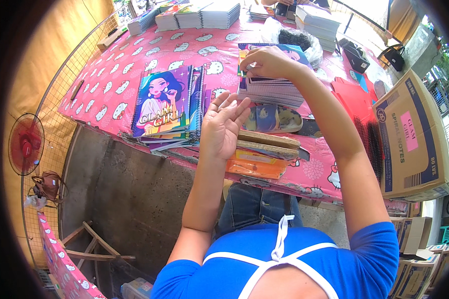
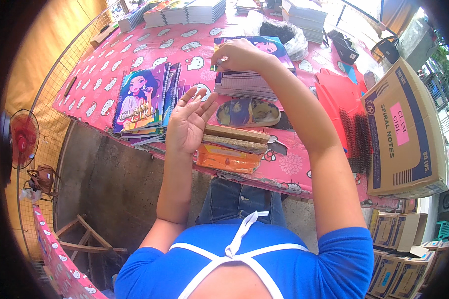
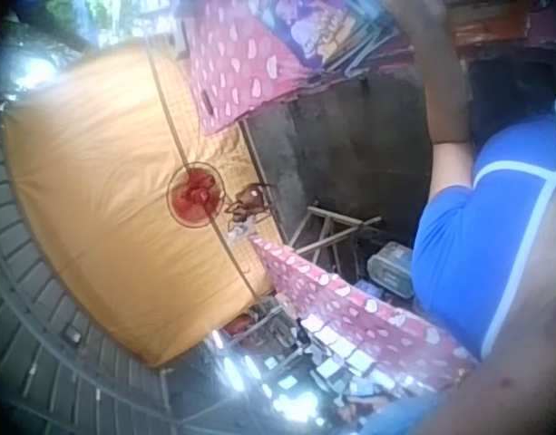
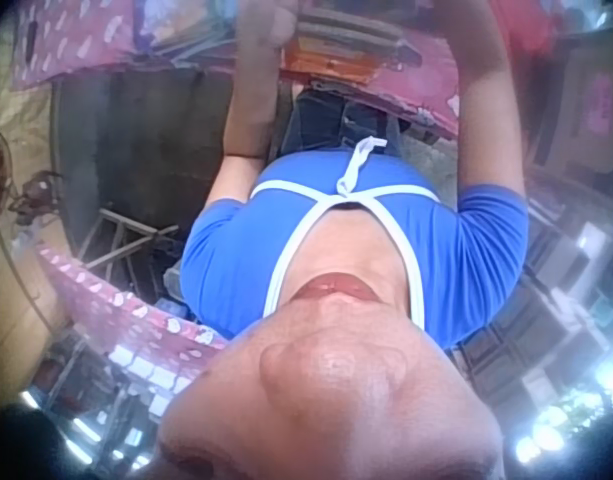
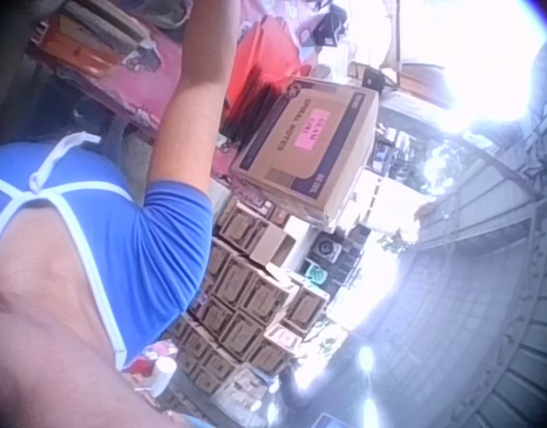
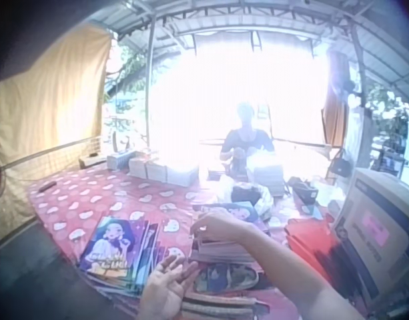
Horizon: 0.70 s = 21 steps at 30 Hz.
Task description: The person picks up notebook pages and covers, aligns them, manually threads a plastic spiral coil through the punched holes, and uses snips to cut the excess binding.
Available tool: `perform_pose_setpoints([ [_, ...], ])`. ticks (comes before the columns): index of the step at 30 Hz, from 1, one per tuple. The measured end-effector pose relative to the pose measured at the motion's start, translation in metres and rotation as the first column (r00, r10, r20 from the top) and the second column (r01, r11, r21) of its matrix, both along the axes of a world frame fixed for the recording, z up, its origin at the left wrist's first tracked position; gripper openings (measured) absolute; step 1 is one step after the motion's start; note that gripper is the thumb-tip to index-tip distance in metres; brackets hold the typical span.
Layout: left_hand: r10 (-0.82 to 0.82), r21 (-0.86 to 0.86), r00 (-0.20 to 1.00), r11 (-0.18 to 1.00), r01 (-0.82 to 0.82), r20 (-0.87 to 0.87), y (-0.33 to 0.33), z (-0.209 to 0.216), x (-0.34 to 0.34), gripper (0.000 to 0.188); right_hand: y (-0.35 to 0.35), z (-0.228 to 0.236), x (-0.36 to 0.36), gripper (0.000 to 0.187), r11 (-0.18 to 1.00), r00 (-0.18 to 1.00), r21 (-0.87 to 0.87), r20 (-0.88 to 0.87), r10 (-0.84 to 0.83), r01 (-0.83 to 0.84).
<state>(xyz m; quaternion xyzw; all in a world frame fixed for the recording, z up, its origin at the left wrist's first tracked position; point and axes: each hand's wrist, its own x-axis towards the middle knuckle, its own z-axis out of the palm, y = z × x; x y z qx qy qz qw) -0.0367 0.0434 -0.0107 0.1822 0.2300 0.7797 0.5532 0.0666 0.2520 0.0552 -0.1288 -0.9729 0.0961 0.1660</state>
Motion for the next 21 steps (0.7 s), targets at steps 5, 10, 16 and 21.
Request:
perform_pose_setpoints([
  [5,-0.041,-0.225,0.986,0.971,0.078,0.164,0.003,0.028,-0.003,0.026,-0.029,0.015,0.006,0.03,0.97,0.97,0.046,-0.061,-0.235,0.238],
  [10,0.072,-0.063,0.977,0.994,-0.086,-0.203,0.017,0.011,-0.019,0.015,-0.147,-0.008,0.056,0.05,0.992,0.969,0.075,-0.221,0.112,-0.098],
  [16,0.169,0.124,0.592,0.985,-0.117,-0.788,-0.038,0.048,-0.014,0.025,-0.153,-0.071,0.162,0.055,0.749,0.666,-0.649,-0.5,-0.553,0.135],
  [21,0.26,0.28,0.596,0.958,-0.062,-0.76,-0.044,0.068,0.01,0.033,-0.178,-0.084,0.176,0.034,0.836,0.706,-0.479,-0.493,-0.508,0.266],
])
